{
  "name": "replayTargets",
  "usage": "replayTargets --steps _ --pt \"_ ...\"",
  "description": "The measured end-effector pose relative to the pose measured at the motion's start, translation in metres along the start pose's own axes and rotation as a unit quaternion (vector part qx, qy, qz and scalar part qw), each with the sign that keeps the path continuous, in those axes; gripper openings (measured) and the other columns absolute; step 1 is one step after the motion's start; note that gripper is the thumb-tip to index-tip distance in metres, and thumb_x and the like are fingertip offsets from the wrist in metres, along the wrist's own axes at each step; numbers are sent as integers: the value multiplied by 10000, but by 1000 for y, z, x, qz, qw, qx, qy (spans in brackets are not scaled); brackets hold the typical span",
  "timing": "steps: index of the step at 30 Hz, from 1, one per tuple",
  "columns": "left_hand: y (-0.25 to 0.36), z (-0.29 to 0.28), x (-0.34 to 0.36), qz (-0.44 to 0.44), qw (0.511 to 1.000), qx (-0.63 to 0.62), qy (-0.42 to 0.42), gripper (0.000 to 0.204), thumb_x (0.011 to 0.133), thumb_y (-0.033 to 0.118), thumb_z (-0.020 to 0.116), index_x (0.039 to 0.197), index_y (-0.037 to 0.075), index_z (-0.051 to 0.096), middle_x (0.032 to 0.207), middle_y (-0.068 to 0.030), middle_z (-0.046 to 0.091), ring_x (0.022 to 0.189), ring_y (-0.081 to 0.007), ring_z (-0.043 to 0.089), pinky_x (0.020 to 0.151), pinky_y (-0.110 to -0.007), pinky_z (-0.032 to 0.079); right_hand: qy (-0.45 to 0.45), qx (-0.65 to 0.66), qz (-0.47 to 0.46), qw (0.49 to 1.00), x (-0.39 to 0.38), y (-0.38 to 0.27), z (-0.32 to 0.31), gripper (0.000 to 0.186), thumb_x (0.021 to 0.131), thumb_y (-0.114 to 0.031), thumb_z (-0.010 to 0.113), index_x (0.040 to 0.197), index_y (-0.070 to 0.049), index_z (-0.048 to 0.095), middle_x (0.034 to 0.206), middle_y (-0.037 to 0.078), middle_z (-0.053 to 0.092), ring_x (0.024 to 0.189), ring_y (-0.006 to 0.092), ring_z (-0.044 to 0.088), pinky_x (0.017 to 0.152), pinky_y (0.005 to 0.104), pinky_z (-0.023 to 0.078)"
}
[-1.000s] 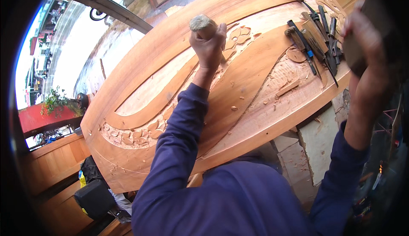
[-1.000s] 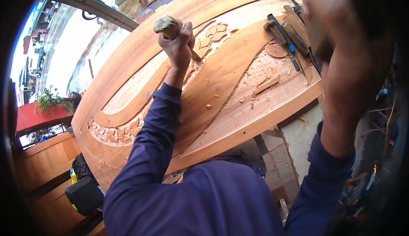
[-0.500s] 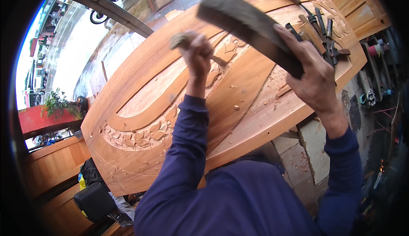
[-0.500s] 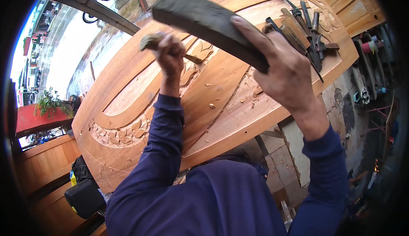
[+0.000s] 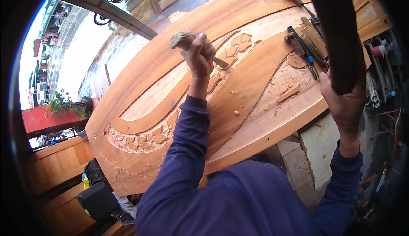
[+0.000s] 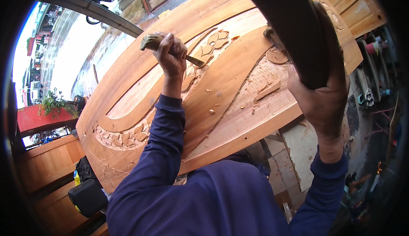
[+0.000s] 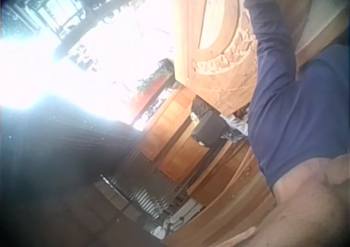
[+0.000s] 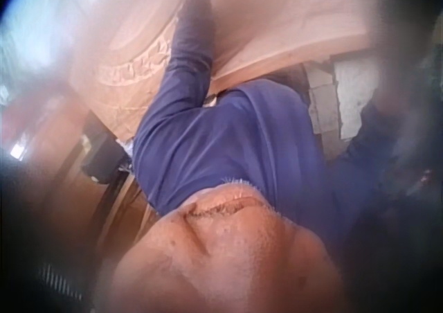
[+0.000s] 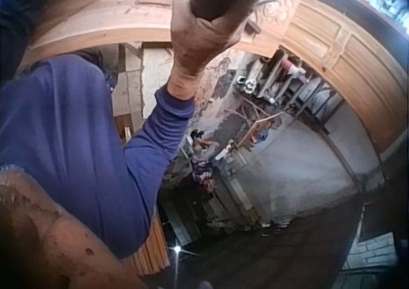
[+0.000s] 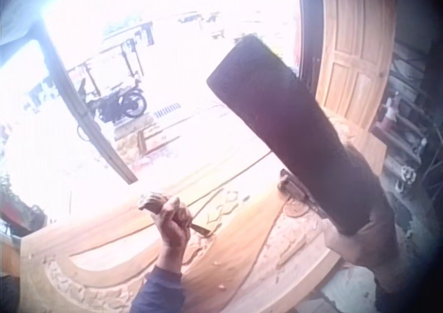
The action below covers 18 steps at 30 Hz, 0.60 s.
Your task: The person carves decorative floral patterns into a large wooden panel using a chisel and a wooden mallet. The person strikes the chisel with the mallet to remove wood shavings and defines the details of the design.
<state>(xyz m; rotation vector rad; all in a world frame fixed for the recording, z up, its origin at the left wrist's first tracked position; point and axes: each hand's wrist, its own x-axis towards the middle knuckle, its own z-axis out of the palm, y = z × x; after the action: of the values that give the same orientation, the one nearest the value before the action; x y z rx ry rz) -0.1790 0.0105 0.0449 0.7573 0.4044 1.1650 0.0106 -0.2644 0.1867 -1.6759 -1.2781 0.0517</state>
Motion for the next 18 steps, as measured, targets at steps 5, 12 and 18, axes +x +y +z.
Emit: replayTargets --steps 5,12,18 --pt "0 8 1 -19 999 26 7 224 896 43 695 943 118 489 626 32 417 431 -69 362 374 -242 280 15 45 33 998 5 -6 8 541 872 96 724 1367 -31 549 1046 24 658 908 64 609 922 264 509" --pt "-6 7 0 13 999 26 29 197 893 56 703 922 98 513 627 10 450 428 -77 375 377 -247 303 12 55 47 997 7 -10 21 484 876 96 719 1324 -30 583 1045 25 658 885 69 613 909 260 510" --pt "-21 15 -9 91 993 78 8 169 877 18 709 911 48 546 611 0 471 429 -77 393 384 -243 319 44 4 -34 998 34 -9 6 388 898 49 711 1272 -22 636 1059 50 691 905 103 643 875 270 525"
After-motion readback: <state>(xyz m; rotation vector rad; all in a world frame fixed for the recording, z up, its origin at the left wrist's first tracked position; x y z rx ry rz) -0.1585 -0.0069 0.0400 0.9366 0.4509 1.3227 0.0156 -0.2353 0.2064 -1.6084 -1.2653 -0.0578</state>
